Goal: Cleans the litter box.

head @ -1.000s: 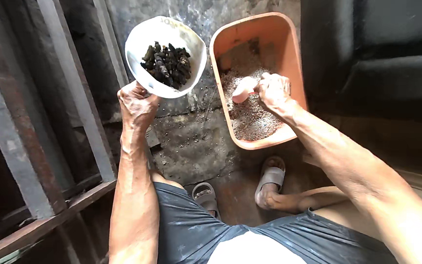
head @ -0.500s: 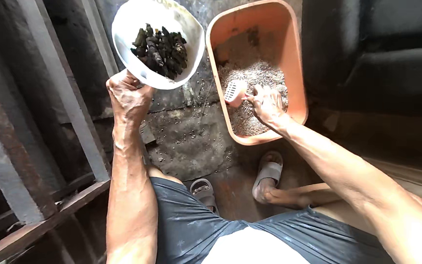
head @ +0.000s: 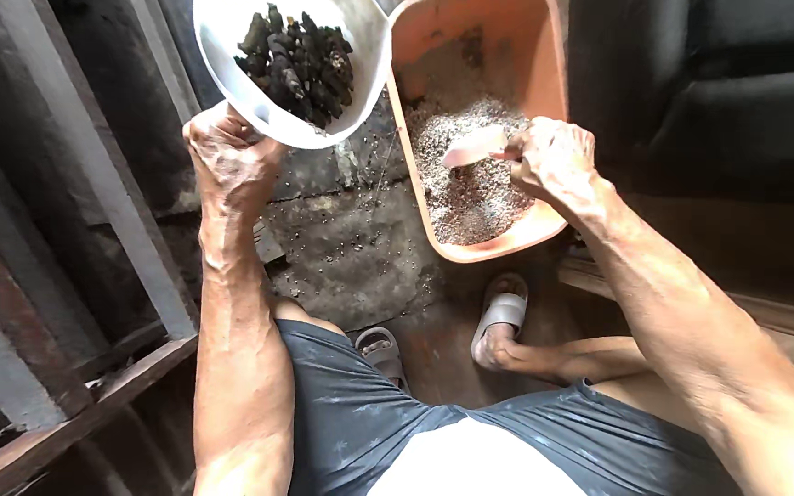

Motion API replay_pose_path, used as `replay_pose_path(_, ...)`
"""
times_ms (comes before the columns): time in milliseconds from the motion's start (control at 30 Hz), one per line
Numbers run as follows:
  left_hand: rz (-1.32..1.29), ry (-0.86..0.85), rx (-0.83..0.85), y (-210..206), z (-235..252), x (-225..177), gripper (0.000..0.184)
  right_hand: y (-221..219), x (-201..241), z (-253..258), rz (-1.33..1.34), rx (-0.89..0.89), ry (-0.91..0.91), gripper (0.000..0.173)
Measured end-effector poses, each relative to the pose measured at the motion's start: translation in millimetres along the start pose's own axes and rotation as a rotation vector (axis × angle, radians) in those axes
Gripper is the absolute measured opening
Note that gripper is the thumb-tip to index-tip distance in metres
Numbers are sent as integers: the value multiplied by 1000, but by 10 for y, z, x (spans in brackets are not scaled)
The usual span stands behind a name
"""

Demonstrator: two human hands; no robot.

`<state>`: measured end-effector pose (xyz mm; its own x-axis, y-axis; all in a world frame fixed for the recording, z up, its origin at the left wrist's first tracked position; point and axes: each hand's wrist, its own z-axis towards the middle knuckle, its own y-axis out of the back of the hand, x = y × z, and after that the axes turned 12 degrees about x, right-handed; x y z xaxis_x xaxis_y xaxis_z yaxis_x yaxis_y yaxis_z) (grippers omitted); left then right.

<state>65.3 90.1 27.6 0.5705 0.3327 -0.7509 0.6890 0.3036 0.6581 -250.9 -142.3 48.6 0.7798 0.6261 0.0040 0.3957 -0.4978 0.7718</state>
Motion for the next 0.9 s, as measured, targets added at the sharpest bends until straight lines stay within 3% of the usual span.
replay_pose_path(367, -13, 14, -35, 47, -45, 27, 20, 9, -116, 98, 117, 4, -134, 29)
replay_pose_path(533, -11, 22, -27, 39, -25, -22, 22, -205, 146, -127, 72, -63, -48, 26)
replay_pose_path(567, -9, 24, -26, 36, -21, -17, 22, -121, 270, -340, 94, -41, -33, 28)
replay_pose_path(600, -13, 22, -22, 34, -20, -8, 22, 117, 426, -609, 125, 136, -35, 31)
replay_pose_path(667, -18, 11, -16, 25, -15, 2, 23, -28, 452, -819, 161, 12, 53, 23)
replay_pose_path(800, 1, -3, -25, 26, -12, 2, 23, -454, 230, -649, 92, -123, 179, 12)
replay_pose_path(900, -9, -4, -28, 29, -22, -7, 22, -276, 243, -497, 74, -28, 79, 18)
